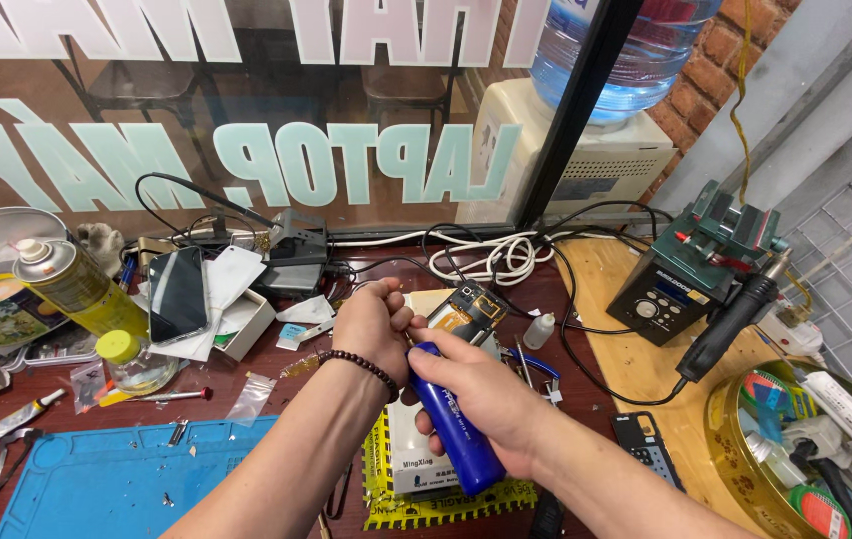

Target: The person repairs a disassembled smartphone on a repair bench. They use a blue-handled screwdriver to work on the phone's internal components, press and reposition a flex cable and parts with their fingers, reach into a parts container, and continue pressing components into place on the phone body.

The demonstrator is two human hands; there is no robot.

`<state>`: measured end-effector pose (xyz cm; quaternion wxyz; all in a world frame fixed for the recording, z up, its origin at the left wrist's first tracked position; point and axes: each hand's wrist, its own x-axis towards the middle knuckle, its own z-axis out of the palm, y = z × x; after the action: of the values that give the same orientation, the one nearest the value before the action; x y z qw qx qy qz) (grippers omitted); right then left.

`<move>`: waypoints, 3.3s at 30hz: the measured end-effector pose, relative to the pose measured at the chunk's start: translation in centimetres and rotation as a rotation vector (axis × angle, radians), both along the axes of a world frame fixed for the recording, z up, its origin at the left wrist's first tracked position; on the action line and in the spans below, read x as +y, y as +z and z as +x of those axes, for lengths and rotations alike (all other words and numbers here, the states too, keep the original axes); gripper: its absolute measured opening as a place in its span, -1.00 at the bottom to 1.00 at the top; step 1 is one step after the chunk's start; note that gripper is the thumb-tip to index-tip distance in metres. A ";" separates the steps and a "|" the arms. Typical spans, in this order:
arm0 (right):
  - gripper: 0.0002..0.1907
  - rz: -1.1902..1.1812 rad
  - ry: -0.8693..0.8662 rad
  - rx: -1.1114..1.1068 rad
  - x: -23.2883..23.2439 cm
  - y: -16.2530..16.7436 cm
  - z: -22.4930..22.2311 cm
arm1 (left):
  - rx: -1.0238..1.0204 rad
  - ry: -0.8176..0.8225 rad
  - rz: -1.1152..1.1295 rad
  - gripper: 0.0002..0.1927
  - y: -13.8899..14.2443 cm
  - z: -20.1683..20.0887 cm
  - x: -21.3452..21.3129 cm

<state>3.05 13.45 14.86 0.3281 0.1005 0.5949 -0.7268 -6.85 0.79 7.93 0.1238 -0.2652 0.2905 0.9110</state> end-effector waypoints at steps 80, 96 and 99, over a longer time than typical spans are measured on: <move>-0.34 0.712 -0.200 0.073 10.3 -6.4 -0.9 | 0.651 -0.762 -1.978 -0.40 -2.1 0.9 4.0; -0.34 0.840 -0.074 0.339 13.1 -8.9 -1.0 | 0.659 -0.725 -1.988 -0.42 -2.6 1.1 4.5; -0.37 0.875 -0.050 0.307 13.3 -8.9 -1.3 | 0.662 -0.718 -1.998 -0.41 -2.6 1.1 4.6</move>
<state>1.76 26.71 5.96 0.1455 0.1351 0.8848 -0.4215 -5.78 5.35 5.28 0.0273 0.1103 0.9723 0.2043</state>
